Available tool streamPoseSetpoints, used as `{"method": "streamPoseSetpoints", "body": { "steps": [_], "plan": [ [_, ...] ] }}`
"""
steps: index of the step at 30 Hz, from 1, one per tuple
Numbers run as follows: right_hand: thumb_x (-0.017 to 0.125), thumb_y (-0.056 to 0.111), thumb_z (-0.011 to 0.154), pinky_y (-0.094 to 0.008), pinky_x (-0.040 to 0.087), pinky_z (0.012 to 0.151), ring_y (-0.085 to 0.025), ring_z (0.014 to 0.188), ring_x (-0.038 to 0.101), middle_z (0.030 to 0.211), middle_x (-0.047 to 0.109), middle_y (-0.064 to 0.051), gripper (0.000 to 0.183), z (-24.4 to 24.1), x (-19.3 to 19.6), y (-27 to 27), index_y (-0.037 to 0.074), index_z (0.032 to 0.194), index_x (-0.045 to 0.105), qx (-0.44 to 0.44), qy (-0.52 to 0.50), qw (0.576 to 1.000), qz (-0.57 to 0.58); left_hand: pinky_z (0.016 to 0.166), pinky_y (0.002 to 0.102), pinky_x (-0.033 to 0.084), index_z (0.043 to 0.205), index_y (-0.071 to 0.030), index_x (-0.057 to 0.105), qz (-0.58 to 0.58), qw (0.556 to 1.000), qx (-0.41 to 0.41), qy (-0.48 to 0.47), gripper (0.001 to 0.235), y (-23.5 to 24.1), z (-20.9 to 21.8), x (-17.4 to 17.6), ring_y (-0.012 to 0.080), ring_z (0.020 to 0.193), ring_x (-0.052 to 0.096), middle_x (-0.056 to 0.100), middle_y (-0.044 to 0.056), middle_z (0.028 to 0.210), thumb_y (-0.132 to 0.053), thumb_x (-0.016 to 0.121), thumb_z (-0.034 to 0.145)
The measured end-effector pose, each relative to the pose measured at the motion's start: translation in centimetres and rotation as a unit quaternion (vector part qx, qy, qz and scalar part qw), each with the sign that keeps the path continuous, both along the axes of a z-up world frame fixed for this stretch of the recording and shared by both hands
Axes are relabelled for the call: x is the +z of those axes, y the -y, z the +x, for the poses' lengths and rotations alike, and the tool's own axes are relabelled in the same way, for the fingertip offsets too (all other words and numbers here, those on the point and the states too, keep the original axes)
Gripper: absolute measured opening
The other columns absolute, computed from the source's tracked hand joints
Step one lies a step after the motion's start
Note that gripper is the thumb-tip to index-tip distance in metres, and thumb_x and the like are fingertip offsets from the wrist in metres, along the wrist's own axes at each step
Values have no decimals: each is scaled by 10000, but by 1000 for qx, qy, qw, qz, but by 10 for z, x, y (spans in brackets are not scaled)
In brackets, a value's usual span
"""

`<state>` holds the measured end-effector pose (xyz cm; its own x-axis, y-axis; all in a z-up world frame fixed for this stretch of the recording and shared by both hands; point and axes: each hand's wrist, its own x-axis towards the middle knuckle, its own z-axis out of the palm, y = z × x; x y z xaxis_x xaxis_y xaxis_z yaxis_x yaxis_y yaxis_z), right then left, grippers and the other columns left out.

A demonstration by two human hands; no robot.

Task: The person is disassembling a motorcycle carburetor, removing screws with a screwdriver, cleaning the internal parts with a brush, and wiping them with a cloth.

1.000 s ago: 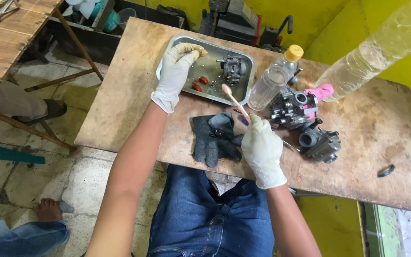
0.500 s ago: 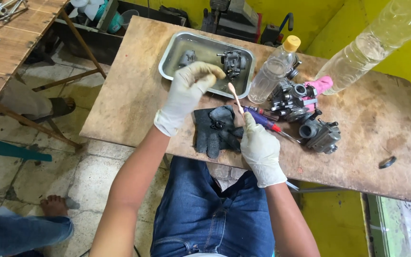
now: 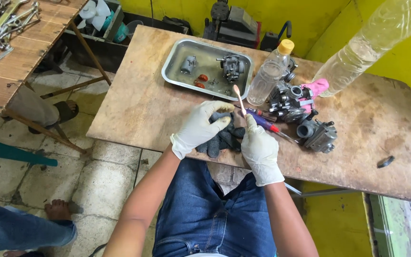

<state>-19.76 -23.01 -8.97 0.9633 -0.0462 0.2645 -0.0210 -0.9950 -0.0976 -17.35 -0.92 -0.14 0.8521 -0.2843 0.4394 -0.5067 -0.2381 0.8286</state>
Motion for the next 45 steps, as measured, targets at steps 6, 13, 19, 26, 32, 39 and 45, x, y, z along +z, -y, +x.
{"method": "streamPoseSetpoints", "body": {
  "steps": [6, 13, 19, 26, 32, 39, 45],
  "plan": [
    [447, 314, 1021, -492, 634, 759, -358, 852, 747, 1028, 690, -77, 467, -9, 23, -4, 343, 1484, 506, -9, 29, 997, 70, 1000, 339, 480, 1160, -266, 713, 126, 989, 52, 48, 364, 4, 7, -40, 201, 1101, 658, 725, -32, 1110, -330, 788, 810],
    [467, 296, 1004, -505, 636, 721, -349, 766, 750, 919, 670, -55, 476, 0, 8, -1, 395, 1467, 517, -10, 19, 999, 34, 962, 377, 490, 1175, -271, 696, 203, 977, 51, 50, 426, 5, 4, -44, 215, 1082, 662, 718, -32, 1104, -372, 778, 769],
    [417, 251, 1021, -509, 635, 737, -351, 765, 745, 898, 647, -50, 500, -3, 1, 1, 473, 1462, 490, -12, 17, 998, 55, 918, 363, 492, 1147, -279, 693, 213, 972, 61, 79, 437, 5, 6, -50, 200, 1052, 646, 690, -57, 1042, -356, 799, 730],
    [472, 337, 1011, -499, 628, 786, -343, 847, 751, 980, 701, -62, 423, -4, 4, 0, 384, 1421, 566, -15, 15, 998, 56, 919, 360, 498, 1130, -286, 710, 207, 971, 70, 94, 405, 5, 5, -57, 205, 1045, 642, 680, -44, 1036, -363, 791, 741],
    [515, 325, 1013, -490, 617, 836, -332, 963, 743, 1076, 745, -69, 407, -18, 15, 1, 313, 1411, 596, -34, -4, 988, 151, 987, 355, 437, 1060, -312, 736, 225, 964, 106, 100, 306, 6, 8, -73, 176, 1124, 585, 649, -67, 1076, -402, 778, 771],
    [536, 287, 1004, -491, 564, 947, -329, 1142, 680, 1234, 738, -85, 428, -63, 64, -8, 296, 1419, 638, -58, -20, 943, 328, 1039, 361, 367, 985, -373, 750, 252, 955, 106, 112, 150, 3, 10, -80, 121, 1099, 559, 665, -125, 1034, -385, 750, 835],
    [586, 261, 980, -508, 586, 871, -380, 1078, 689, 1150, 760, -151, 387, -105, 63, -14, 255, 1350, 700, -43, -9, 945, 324, 1025, 414, 442, 1110, -256, 739, 187, 978, 17, 90, 299, -12, 6, -52, 229, 1093, 658, 751, -9, 1116, -191, 763, 819]
  ]
}}
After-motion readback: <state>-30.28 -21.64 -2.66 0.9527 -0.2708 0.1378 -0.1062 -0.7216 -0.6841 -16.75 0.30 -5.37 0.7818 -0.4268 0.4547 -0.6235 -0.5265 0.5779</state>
